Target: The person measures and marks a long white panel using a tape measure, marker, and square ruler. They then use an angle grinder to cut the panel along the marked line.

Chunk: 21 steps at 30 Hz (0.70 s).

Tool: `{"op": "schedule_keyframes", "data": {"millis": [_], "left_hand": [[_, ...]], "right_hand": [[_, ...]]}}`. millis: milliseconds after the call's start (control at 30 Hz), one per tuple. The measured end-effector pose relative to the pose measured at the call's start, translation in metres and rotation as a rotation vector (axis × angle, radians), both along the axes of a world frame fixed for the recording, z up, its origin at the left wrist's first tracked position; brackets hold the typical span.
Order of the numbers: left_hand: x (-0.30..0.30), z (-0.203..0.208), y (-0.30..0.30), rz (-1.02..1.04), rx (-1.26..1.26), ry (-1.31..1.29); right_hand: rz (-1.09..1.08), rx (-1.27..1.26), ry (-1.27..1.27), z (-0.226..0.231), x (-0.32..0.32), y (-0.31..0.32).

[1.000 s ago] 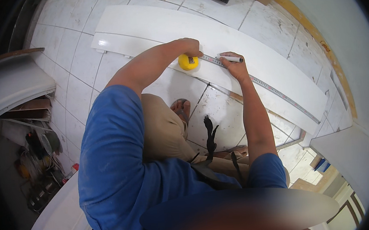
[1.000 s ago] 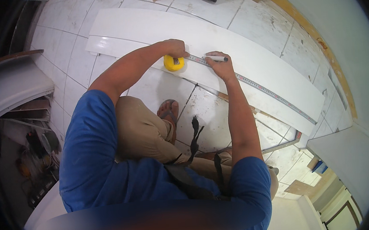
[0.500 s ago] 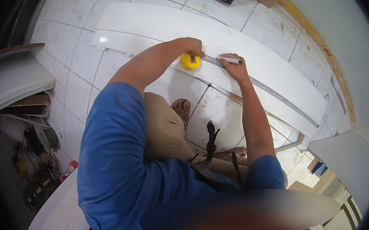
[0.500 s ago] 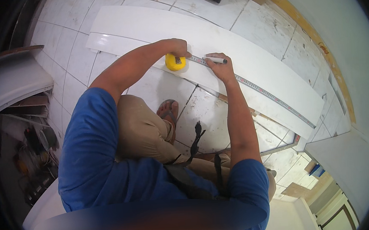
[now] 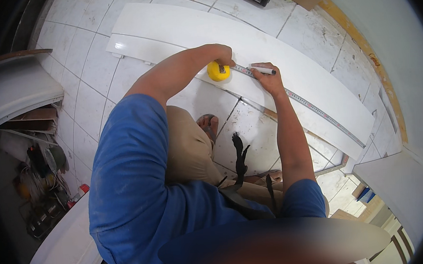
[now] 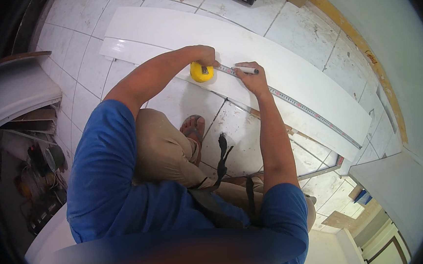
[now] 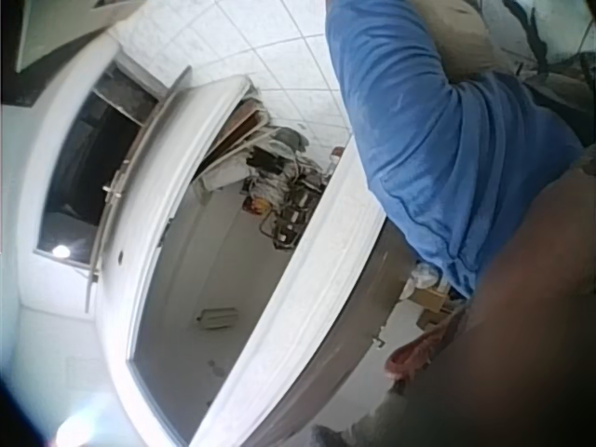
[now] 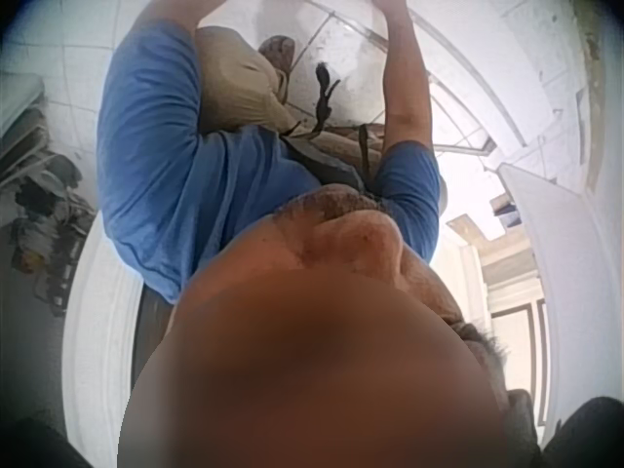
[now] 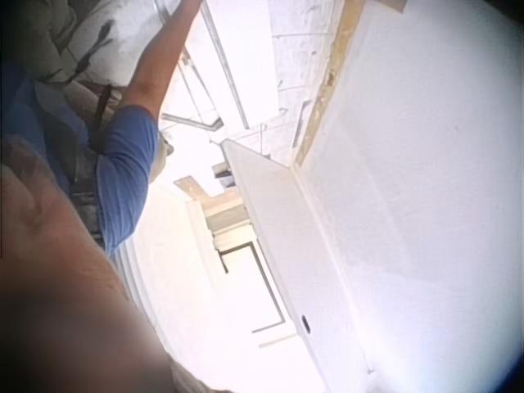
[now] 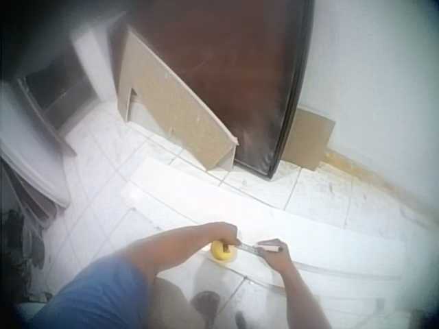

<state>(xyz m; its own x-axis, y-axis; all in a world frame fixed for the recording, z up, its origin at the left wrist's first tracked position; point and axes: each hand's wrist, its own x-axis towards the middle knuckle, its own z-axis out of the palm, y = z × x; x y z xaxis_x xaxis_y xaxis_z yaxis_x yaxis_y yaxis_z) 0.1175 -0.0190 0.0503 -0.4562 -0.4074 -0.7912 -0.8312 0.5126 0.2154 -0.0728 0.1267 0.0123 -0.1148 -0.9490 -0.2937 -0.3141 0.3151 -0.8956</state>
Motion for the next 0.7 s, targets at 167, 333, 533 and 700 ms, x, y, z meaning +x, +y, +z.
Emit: {"op": "schedule_keyframes", "data": {"millis": [167, 333, 533, 700], "left_hand": [[-0.002, 0.002, 0.000, 0.004, 0.011, 0.013], [0.001, -0.006, -0.002, -0.018, 0.004, 0.023], [0.006, -0.007, 0.003, -0.017, 0.047, 0.035], [0.013, -0.001, 0.030, -0.004, 0.352, 0.177]], "right_hand": [[-0.005, -0.006, 0.005, -0.001, -0.001, -0.001], [-0.026, 0.031, -0.005, 0.000, 0.002, -0.001], [-0.111, 0.070, -0.143, 0.015, 0.003, 0.001], [-0.248, -0.071, -0.229, 0.026, -0.011, 0.003]]}}
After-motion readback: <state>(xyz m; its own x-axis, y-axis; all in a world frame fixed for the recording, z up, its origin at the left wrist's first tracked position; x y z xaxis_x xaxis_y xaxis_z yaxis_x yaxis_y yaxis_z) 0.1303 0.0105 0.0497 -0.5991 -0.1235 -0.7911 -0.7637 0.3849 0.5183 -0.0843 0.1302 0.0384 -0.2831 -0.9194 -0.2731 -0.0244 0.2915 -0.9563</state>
